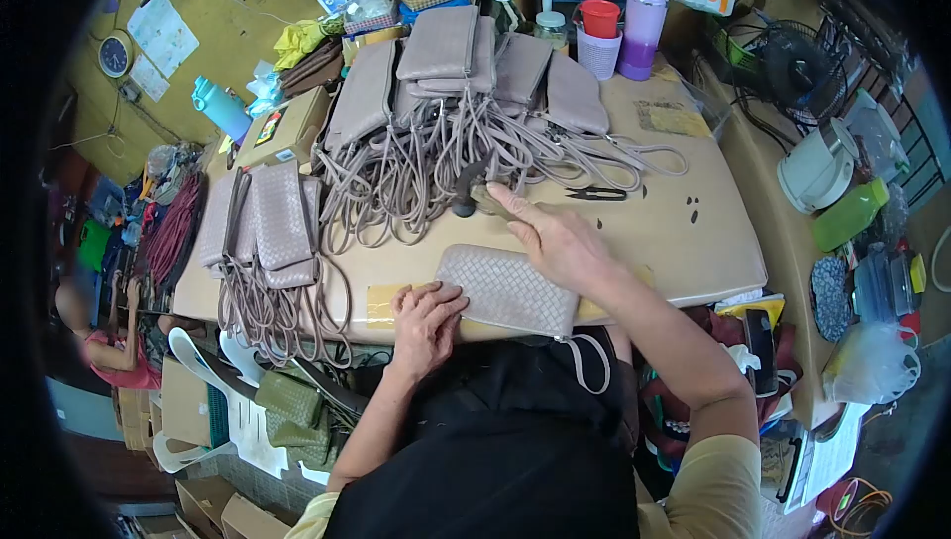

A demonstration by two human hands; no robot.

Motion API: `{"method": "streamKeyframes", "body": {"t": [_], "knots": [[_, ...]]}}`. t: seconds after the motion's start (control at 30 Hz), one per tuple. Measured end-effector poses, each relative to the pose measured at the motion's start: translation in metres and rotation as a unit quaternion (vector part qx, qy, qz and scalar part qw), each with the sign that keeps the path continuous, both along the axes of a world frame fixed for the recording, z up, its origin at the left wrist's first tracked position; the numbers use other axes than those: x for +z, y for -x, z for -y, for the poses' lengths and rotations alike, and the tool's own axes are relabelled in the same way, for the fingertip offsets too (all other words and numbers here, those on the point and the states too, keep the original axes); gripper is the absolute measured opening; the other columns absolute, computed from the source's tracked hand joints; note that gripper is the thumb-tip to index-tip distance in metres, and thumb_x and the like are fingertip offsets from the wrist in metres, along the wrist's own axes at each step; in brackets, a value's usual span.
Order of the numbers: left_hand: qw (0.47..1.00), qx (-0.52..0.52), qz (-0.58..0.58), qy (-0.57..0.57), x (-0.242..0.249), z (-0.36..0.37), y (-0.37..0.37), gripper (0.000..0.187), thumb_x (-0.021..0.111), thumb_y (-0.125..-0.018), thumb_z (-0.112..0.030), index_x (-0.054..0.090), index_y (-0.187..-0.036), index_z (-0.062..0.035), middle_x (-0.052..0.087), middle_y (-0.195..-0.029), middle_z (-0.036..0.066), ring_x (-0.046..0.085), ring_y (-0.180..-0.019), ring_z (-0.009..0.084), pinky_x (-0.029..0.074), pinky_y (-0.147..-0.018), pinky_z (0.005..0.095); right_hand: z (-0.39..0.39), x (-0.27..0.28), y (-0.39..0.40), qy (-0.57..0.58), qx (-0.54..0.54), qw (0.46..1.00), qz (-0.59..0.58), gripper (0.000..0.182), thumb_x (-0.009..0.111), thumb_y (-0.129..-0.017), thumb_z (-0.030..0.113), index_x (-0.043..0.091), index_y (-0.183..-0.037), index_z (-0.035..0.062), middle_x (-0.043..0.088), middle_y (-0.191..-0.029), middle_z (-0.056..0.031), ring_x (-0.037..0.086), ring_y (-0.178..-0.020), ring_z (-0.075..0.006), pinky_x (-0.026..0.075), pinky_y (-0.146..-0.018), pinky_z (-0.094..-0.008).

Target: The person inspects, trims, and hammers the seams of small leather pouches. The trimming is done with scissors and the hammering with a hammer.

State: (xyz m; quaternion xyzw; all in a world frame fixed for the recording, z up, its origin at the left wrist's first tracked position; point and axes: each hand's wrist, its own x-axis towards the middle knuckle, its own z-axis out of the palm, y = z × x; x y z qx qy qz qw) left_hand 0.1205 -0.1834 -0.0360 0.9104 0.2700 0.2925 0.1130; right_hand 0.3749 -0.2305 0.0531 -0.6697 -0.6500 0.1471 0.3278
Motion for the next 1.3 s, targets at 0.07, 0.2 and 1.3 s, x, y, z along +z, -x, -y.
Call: {"method": "streamKeyframes", "body": {"t": [0.07,0.2,1.3], "knots": [[0.998,-0.020,-0.059,-0.006,0.015,0.008,-0.006,0.044,0.070,-0.076,-0.025,0.062,-0.119,-0.0182,0.054,-0.131,0.005,0.046,-0.124,0.0260,0.029,-0.103,0.0518,0.003,-0.036,-0.009,0.019,0.030,0.998,0.047,0.052,0.055,-0.091,0.022,0.041,-0.140,0.0331,0.064,-0.086,-0.0212,0.063,-0.077,-0.0396,0.050,-0.071,-0.0480],[0.984,-0.146,-0.100,0.012,0.015,0.038,-0.037,0.054,0.066,-0.082,-0.029,0.052,-0.134,-0.0255,0.039,-0.146,0.006,0.036,-0.134,0.0282,0.023,-0.109,0.0538,0.020,0.016,-0.019,0.108,0.005,0.989,0.105,0.048,0.054,-0.090,0.022,0.046,-0.137,0.0336,0.064,-0.086,-0.0229,0.062,-0.078,-0.0412,0.050,-0.072,-0.0486],[0.631,0.077,0.421,0.647,0.020,0.032,-0.024,0.032,0.043,-0.101,-0.025,0.049,-0.124,-0.0035,0.062,-0.113,0.013,0.065,-0.096,0.0207,0.057,-0.077,0.0359,0.111,-0.008,-0.038,-0.031,-0.140,0.959,-0.244,0.051,0.052,-0.091,0.000,0.040,-0.140,0.0037,0.051,-0.136,-0.0176,0.053,-0.122,-0.0260,0.042,-0.100,-0.0338]]}}
